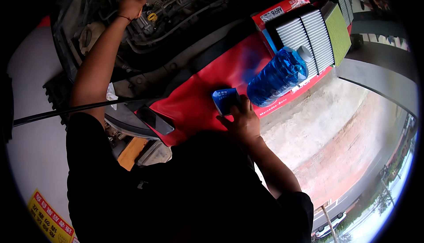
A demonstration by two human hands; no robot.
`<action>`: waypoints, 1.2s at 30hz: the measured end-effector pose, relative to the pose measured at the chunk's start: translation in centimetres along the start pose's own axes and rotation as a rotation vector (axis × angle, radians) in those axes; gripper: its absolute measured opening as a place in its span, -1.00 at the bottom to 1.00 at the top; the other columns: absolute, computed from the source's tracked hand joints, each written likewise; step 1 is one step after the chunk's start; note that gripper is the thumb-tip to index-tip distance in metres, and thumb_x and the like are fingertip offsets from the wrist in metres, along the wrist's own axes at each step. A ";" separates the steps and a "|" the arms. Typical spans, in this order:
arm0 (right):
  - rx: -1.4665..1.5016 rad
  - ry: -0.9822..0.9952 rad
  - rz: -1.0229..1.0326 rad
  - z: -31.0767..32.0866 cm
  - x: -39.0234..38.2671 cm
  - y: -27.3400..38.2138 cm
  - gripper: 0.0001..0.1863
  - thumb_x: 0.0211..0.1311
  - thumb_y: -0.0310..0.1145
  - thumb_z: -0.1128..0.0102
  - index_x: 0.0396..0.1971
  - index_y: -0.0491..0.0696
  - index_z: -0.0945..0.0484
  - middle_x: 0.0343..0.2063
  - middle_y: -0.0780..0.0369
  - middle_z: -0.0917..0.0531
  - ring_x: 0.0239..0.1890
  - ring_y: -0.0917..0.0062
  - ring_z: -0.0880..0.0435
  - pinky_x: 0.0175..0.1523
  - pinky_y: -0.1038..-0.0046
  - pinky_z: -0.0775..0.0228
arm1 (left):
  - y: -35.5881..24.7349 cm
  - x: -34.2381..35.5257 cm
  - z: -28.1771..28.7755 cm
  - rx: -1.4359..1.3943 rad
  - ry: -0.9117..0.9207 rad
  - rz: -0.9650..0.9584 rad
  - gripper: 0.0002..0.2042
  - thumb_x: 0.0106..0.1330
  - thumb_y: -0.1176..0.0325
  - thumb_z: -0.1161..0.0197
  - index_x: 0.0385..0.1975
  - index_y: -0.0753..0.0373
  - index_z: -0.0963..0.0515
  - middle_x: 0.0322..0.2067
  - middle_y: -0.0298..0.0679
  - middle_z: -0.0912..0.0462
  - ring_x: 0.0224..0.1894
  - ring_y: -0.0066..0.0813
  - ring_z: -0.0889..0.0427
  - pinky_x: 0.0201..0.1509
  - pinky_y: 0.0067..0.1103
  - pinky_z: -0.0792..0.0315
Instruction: The person removes a dipstick from an engine, wipes it with a cloth, and reinserts it. Then, the person opens an oil bottle and pours the liquid into a funnel placed in the engine before wiping the oil cap with a cloth.
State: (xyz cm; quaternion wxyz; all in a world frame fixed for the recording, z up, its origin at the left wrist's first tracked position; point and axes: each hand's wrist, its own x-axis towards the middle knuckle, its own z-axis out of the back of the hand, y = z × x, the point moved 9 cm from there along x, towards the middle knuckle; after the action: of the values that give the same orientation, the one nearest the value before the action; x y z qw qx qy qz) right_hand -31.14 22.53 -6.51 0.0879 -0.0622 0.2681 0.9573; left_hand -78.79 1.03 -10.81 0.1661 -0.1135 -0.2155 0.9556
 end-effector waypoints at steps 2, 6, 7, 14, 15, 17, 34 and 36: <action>-0.091 0.015 0.002 -0.3 -1.6 -1.2 -0.52 -0.12 -0.10 -0.49 -0.22 -0.04 -0.58 0.01 -0.05 -0.43 0.01 0.00 -0.52 -0.03 0.16 -0.54 | 0.3 -0.1 -0.4 -0.068 0.024 0.040 -0.75 0.31 0.19 -0.23 -0.24 0.26 -0.62 -0.63 -0.17 -0.60 -0.56 -0.35 -0.62 -0.39 -0.38 -0.49; -0.160 0.166 0.026 0.5 -2.2 -1.5 -0.49 -0.10 -0.10 -0.44 -0.16 -0.04 -0.53 0.12 -0.07 -0.41 0.06 0.02 -0.51 0.01 0.14 -0.51 | 1.2 0.6 -0.2 -0.062 -0.015 -0.004 -0.75 0.28 0.17 -0.25 -0.25 0.23 -0.63 -0.62 -0.16 -0.61 -0.61 -0.33 -0.61 -0.43 -0.38 -0.49; -0.172 0.204 0.023 1.0 -2.3 -1.0 -0.49 -0.09 -0.11 -0.43 -0.13 -0.03 -0.52 0.15 -0.08 -0.40 0.06 0.01 -0.52 0.00 0.14 -0.52 | 0.7 0.4 -0.4 -0.064 0.019 0.018 -0.74 0.27 0.16 -0.24 -0.25 0.23 -0.63 -0.58 -0.15 -0.63 -0.54 -0.30 -0.64 -0.37 -0.34 -0.50; -0.042 0.047 -0.016 5.2 1.0 2.5 -0.48 0.00 -0.30 -0.31 0.00 -0.11 -0.42 0.06 -0.04 -0.52 -0.05 0.07 -0.63 -0.05 0.17 -0.55 | 1.3 0.5 0.3 0.054 -0.068 0.001 -0.74 0.26 0.15 -0.25 -0.21 0.17 -0.65 -0.46 -0.14 -0.67 -0.40 -0.24 -0.66 -0.27 -0.32 -0.51; -0.184 0.036 0.114 4.7 1.5 3.4 -0.53 0.02 -0.32 -0.28 -0.04 -0.11 -0.42 0.03 -0.03 -0.53 -0.10 0.10 -0.64 -0.10 0.21 -0.55 | 1.2 0.3 0.5 0.063 -0.073 0.003 -0.74 0.26 0.14 -0.25 -0.21 0.17 -0.65 -0.46 -0.14 -0.67 -0.40 -0.23 -0.66 -0.27 -0.32 -0.51; -0.468 -0.003 0.383 2.6 2.2 4.3 -0.62 0.07 -0.35 -0.21 -0.10 -0.12 -0.41 -0.01 0.00 -0.55 -0.19 0.15 -0.67 -0.20 0.29 -0.56 | 0.9 -0.6 0.5 0.030 -0.042 0.056 -0.74 0.29 0.15 -0.22 -0.21 0.19 -0.64 -0.46 -0.13 -0.66 -0.42 -0.23 -0.65 -0.28 -0.30 -0.51; -0.005 -0.011 0.247 11.4 18.8 7.8 -0.80 0.22 -0.39 -0.04 -0.32 -0.26 -0.43 -0.59 -0.07 -0.58 -0.46 0.01 -0.63 -0.39 0.14 -0.47 | -0.5 -1.5 4.5 -0.037 -0.106 0.077 -0.76 0.13 0.25 -0.31 -0.27 0.23 -0.63 -0.41 -0.06 -0.66 -0.33 -0.10 -0.65 -0.22 -0.27 -0.51; 0.044 -0.119 0.239 12.5 23.8 7.9 -0.76 0.22 -0.33 -0.08 -0.38 -0.26 -0.45 -0.57 -0.08 -0.59 -0.43 -0.02 -0.63 -0.32 0.11 -0.50 | -1.1 -1.6 5.4 -0.041 -0.142 0.025 -0.76 0.13 0.25 -0.31 -0.27 0.24 -0.64 -0.41 -0.06 -0.66 -0.33 -0.10 -0.65 -0.22 -0.28 -0.51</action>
State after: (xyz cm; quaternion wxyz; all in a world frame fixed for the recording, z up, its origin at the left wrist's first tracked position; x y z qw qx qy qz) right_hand -56.83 25.65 4.08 -0.0097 0.0288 0.2890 0.9569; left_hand -78.57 -0.67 -5.33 0.1359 -0.0513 -0.2447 0.9586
